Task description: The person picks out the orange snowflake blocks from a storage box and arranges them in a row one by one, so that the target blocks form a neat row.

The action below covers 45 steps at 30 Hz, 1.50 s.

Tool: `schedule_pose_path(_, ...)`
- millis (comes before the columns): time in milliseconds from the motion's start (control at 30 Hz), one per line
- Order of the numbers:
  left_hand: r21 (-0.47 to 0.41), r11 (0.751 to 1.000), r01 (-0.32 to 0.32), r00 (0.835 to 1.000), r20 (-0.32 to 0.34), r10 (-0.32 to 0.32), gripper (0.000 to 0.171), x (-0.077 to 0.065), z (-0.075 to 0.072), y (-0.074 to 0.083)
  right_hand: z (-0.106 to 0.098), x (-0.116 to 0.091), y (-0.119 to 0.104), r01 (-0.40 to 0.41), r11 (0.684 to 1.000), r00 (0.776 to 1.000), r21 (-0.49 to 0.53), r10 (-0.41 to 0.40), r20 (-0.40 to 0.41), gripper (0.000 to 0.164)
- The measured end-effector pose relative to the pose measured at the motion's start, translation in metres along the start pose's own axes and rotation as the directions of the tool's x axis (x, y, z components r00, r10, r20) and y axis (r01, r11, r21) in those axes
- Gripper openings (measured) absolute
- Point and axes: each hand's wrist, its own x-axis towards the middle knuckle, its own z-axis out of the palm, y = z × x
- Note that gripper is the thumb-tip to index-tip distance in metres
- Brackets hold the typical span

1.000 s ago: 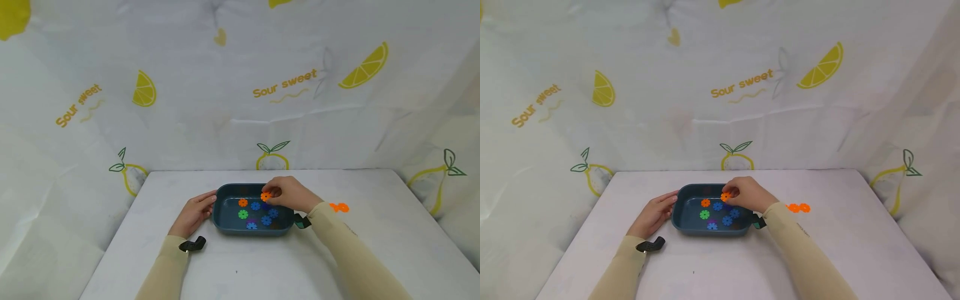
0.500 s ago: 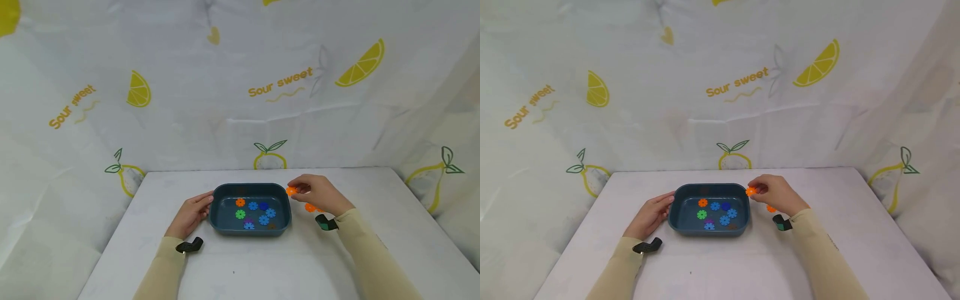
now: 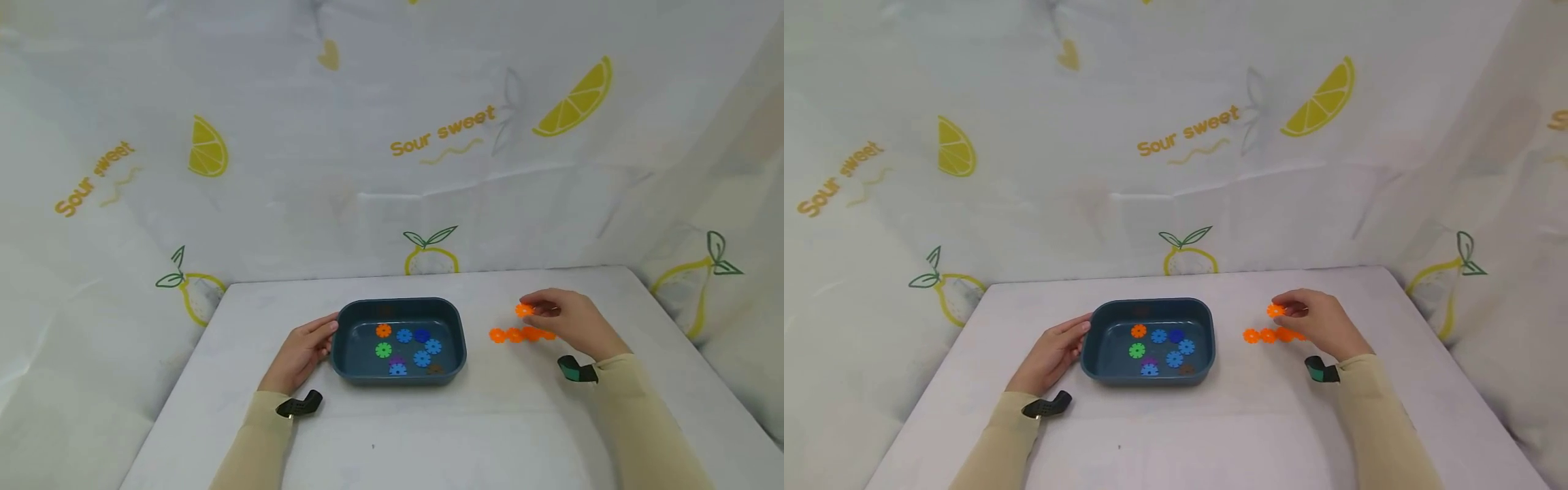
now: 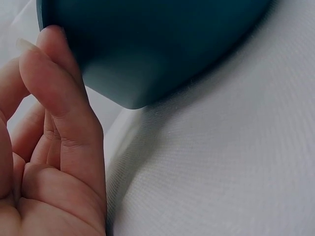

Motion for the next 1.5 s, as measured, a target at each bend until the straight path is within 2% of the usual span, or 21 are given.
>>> schedule_pose_path(333, -0.02, 1.0, 0.01, 1.0, -0.006, -0.01, 0.055, -0.002, -0.001, 0.001, -0.007, -0.012, 0.035, -0.044, 0.998, 0.999, -0.049, 0.042, -0.031, 0.045)
schedule_pose_path(767, -0.002, 1.0, 0.007, 1.0, 0.003, -0.007, 0.055, -0.002, 0.0, 0.001, -0.015, -0.026, 0.064, -0.099, 0.992, 0.994, -0.079, 0.095, -0.052, 0.046)
schedule_pose_path(1500, -0.008, 1.0, 0.011, 1.0, -0.001, -0.011, 0.055, -0.003, 0.001, 0.001, -0.007, -0.024, 0.068, -0.121, 0.986, 0.992, -0.113, 0.116, -0.057, 0.041)
